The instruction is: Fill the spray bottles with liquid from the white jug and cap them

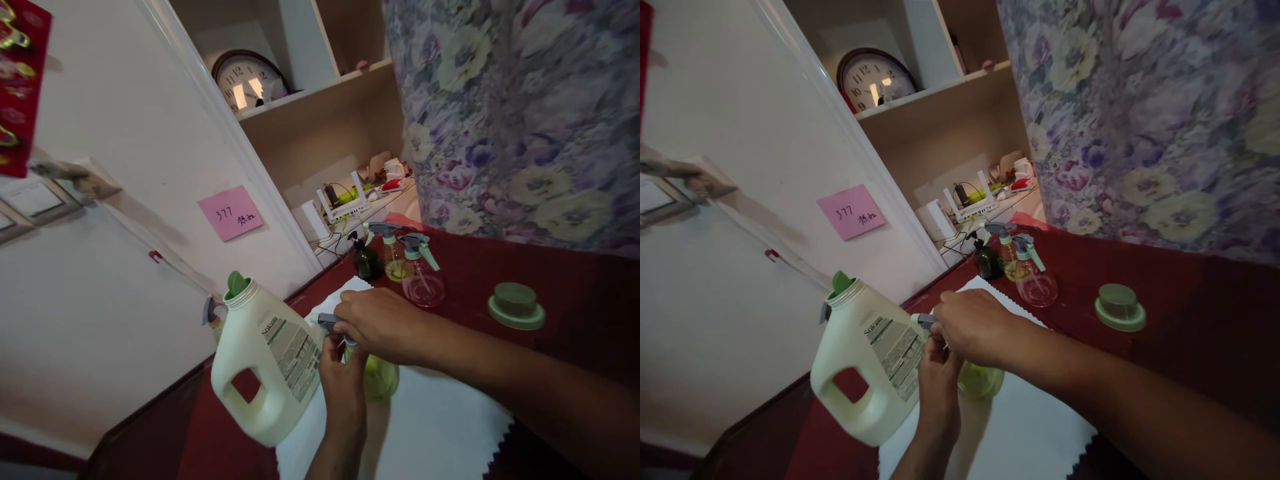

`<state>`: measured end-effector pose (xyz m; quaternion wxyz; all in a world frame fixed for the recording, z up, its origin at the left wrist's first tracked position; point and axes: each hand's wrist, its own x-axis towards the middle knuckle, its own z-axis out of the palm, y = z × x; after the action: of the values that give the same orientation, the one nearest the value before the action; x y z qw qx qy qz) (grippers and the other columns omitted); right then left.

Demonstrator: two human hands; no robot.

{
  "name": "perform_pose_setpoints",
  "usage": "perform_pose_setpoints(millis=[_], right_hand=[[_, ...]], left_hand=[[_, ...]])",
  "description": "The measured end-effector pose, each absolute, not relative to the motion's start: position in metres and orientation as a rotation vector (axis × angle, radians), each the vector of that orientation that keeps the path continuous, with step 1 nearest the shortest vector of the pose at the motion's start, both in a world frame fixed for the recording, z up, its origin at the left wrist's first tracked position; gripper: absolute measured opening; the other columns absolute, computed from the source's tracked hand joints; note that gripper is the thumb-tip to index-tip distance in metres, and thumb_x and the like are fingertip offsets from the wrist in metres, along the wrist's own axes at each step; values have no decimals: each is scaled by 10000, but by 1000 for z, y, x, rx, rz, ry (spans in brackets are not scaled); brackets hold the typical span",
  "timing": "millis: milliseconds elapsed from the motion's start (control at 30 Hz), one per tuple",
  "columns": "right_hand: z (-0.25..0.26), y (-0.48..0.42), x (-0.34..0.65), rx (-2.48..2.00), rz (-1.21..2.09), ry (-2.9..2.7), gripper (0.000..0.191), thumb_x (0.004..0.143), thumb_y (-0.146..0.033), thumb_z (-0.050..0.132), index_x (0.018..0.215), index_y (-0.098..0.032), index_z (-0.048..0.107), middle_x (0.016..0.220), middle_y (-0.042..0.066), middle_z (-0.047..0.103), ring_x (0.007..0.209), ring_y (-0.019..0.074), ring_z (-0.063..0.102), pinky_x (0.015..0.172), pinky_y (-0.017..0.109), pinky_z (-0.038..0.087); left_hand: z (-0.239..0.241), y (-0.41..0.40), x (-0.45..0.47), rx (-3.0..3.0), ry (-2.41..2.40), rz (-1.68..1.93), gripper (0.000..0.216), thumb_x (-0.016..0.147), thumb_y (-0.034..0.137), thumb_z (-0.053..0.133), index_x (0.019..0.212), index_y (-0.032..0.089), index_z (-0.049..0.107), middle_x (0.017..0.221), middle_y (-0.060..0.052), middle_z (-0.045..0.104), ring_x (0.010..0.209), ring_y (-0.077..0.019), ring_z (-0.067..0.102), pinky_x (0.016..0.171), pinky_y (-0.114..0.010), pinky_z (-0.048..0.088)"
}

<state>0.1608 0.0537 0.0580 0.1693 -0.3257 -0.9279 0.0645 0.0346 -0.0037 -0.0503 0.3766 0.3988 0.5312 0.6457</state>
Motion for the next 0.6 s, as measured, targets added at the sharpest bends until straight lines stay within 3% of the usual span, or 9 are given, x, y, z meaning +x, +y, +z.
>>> perform_pose_setpoints(millis=[200,400,467,533,600], right_hand=[[56,54,160,-922,208,-2628,233,1022,-310,578,963,-182,764,983,93,757,823,228,683,597,316,372],[51,51,165,-894,323,-2566,275,1040,-353,548,980,-206,772,987,80,736,830,222,673,651,311,418],[42,51,171,-864,369,-2528,338,1068,-417,472,1150,-231,741,1043,75,730,898,233,686,713,320,464],[28,52,178,-823,482,-2439,461,1066,-496,428,1401,-230,600,1188,103,705,1032,261,681,829,364,504],[9,54,187,-755,700,-2268,591,1038,-540,443,1529,-211,456,1363,147,627,1189,298,625,981,442,485]], left_hand=[[-46,-9,36,1157,1260,1607,481,877,449,756,1283,210,659,1324,-109,702,1319,-303,586,1109,-427,439],[-39,-15,28,1265,1367,1486,450,898,481,714,1257,210,688,1337,-118,703,1282,-316,612,1098,-439,452],[-38,-16,25,1315,1403,1437,459,897,491,702,1263,214,688,1365,-123,686,1304,-325,594,1111,-457,442],[-42,-18,19,1355,1466,1392,493,882,515,703,1275,219,688,1417,-129,651,1358,-337,548,1151,-477,403],[-52,-22,11,1353,1547,1390,570,846,565,718,1302,224,682,1465,-137,613,1390,-356,515,1165,-499,390]])
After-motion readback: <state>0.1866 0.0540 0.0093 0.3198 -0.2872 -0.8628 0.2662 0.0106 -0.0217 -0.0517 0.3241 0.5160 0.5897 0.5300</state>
